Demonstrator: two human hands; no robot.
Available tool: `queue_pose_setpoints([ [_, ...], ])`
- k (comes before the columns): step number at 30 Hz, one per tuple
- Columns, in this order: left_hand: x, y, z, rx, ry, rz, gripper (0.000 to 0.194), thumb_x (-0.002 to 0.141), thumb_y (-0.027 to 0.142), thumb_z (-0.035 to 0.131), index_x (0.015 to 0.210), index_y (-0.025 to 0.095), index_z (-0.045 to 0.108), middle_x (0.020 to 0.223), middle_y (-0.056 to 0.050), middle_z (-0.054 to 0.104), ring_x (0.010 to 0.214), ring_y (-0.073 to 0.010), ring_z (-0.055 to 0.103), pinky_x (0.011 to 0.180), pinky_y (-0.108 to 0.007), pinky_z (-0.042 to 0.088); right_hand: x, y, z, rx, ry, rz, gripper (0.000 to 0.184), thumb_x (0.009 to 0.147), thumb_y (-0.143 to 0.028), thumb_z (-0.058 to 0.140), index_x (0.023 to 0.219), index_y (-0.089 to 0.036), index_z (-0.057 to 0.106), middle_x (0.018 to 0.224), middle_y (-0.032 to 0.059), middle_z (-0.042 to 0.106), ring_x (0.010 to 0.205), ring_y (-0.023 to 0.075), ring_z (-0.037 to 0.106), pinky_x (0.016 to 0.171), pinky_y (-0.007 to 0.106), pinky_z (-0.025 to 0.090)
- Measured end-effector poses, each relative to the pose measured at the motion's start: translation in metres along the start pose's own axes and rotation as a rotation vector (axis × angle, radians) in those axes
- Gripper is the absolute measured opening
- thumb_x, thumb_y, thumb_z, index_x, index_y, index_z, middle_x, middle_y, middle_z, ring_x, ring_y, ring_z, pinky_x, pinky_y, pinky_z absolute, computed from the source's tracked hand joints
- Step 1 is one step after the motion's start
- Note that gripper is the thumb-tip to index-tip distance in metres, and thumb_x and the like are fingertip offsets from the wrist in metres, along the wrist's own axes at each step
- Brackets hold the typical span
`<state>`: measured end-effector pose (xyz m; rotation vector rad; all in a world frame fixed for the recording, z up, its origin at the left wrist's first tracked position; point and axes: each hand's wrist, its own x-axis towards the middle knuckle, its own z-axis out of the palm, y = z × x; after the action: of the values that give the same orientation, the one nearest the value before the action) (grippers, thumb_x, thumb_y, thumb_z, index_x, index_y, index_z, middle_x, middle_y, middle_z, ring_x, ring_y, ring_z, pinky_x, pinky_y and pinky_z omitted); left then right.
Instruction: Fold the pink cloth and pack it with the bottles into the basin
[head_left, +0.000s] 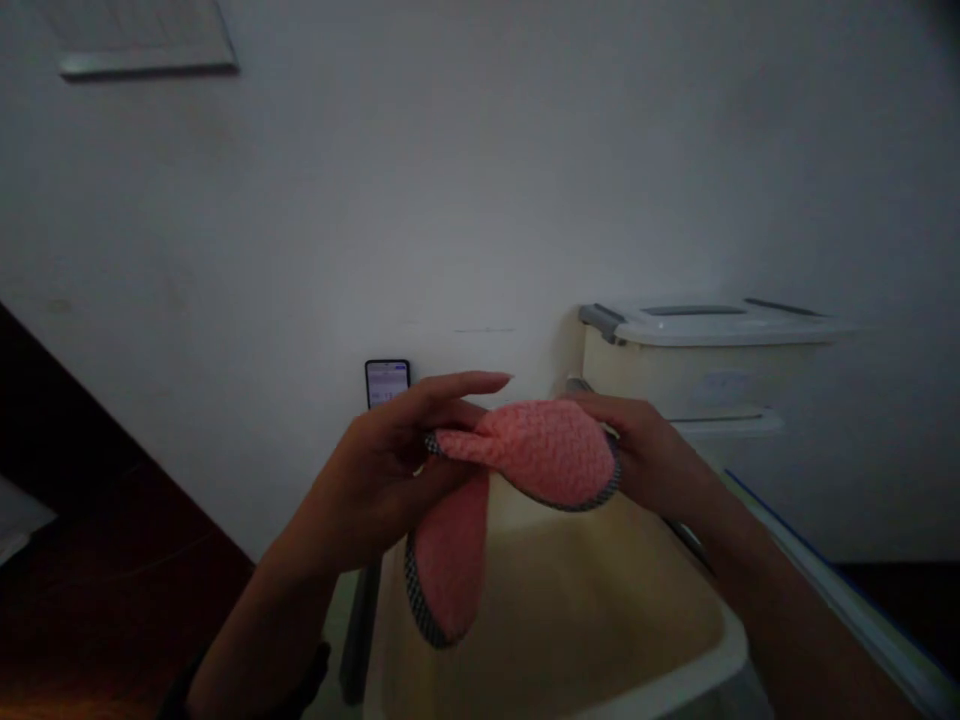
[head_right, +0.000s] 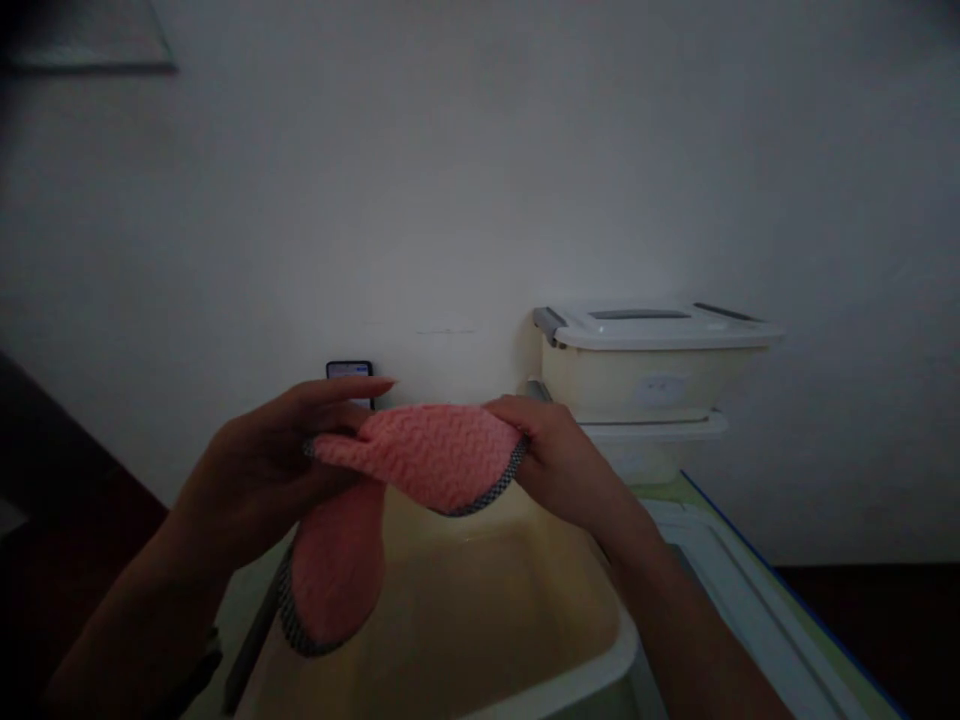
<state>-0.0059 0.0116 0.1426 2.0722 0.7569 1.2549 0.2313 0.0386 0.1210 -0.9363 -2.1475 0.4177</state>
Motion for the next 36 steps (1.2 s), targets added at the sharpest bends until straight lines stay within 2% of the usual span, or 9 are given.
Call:
queue_pose_setpoints([
  [3,0.005,-0.001,0.000,0.014,0.214,-0.096,0.029,0.075,0.022,0.068,0.104,0.023,0.063,0.088,0.001,0.066,0.076,-0.0120,0.060,0.065,-0.018,0.049,-0.003,-0.005,-0.013,0.147,0.249,0.188,0.015,0.078,-0.023,0.053,0.084,-0.021,0.067,0.070,0.0013,0.063,0.069,0.0185,0.059,0.061,0.029,0.047],
  [7,0.010,0.002,-0.001,0.005,0.366,-0.169,0.016,0.080,0.032,0.059,0.091,0.021,0.063,0.083,0.002,0.064,0.074,-0.0118,0.057,0.065,-0.019,0.047,-0.008,-0.009,-0.027,0.434,0.384,0.367,0.028,0.077,-0.042,0.053,0.095,-0.024,0.063,0.081,0.0039,0.067,0.071,0.0201,0.062,0.057,0.028,0.049],
  [11,0.011,0.004,0.003,-0.055,0.272,-0.303,0.021,0.082,0.036,0.052,0.076,0.017,0.056,0.064,0.002,0.056,0.058,-0.0104,0.052,0.049,-0.018,0.042,-0.003,-0.013,-0.025,0.719,0.359,0.390,0.029,0.077,-0.043,0.051,0.096,-0.025,0.062,0.084,0.0045,0.069,0.085,0.0232,0.064,0.068,0.033,0.052],
  [16,0.008,-0.003,0.001,-0.211,0.045,-0.341,0.030,0.062,0.024,0.074,0.082,0.019,0.052,0.070,0.003,0.059,0.062,-0.0119,0.057,0.053,-0.019,0.047,0.006,-0.010,-0.020,0.978,0.397,0.454,0.011,0.077,-0.033,0.053,0.079,-0.025,0.062,0.088,0.0021,0.069,0.096,0.0234,0.062,0.082,0.038,0.051],
  [19,0.007,-0.006,-0.003,-0.189,0.015,-0.343,0.030,0.066,0.021,0.072,0.091,0.020,0.054,0.075,0.003,0.061,0.064,-0.0112,0.057,0.054,-0.017,0.046,0.002,-0.005,-0.022,0.784,0.409,0.415,0.018,0.079,-0.032,0.054,0.095,-0.025,0.060,0.104,0.0030,0.065,0.101,0.0229,0.059,0.089,0.041,0.047],
  [24,0.007,-0.001,0.001,-0.078,-0.046,-0.344,0.012,0.081,0.029,0.054,0.082,0.018,0.059,0.072,0.001,0.060,0.061,-0.0100,0.054,0.051,-0.017,0.042,-0.013,-0.016,-0.024,-0.049,0.280,0.150,0.036,0.075,-0.032,0.064,0.109,-0.026,0.055,0.128,0.0037,0.047,0.123,0.0230,0.041,0.105,0.040,0.031],
  [29,0.007,0.007,0.017,0.190,-0.017,-0.426,0.017,0.080,0.034,0.053,0.075,0.018,0.052,0.059,0.004,0.050,0.051,-0.0094,0.044,0.044,-0.018,0.031,-0.022,-0.052,-0.006,-0.079,0.023,0.079,0.046,0.073,-0.046,0.066,0.110,-0.030,0.044,0.116,0.0011,0.052,0.107,0.0192,0.051,0.088,0.032,0.045],
  [32,0.005,0.012,0.023,0.262,0.008,-0.390,0.018,0.080,0.034,0.053,0.072,0.018,0.048,0.055,0.006,0.044,0.050,-0.0084,0.039,0.043,-0.018,0.028,-0.023,-0.063,0.008,-0.067,0.048,0.041,0.052,0.066,-0.041,0.074,0.102,-0.027,0.040,0.108,0.0015,0.052,0.099,0.0185,0.054,0.083,0.031,0.046],
  [36,0.002,0.016,0.025,0.231,-0.048,-0.297,0.018,0.080,0.034,0.057,0.073,0.018,0.051,0.058,0.006,0.044,0.052,-0.0077,0.040,0.045,-0.016,0.031,-0.017,-0.058,0.009,-0.034,0.149,0.047,0.020,0.077,-0.018,0.062,0.090,-0.024,0.047,0.085,-0.0032,0.057,0.080,0.0113,0.056,0.071,0.023,0.045],
])
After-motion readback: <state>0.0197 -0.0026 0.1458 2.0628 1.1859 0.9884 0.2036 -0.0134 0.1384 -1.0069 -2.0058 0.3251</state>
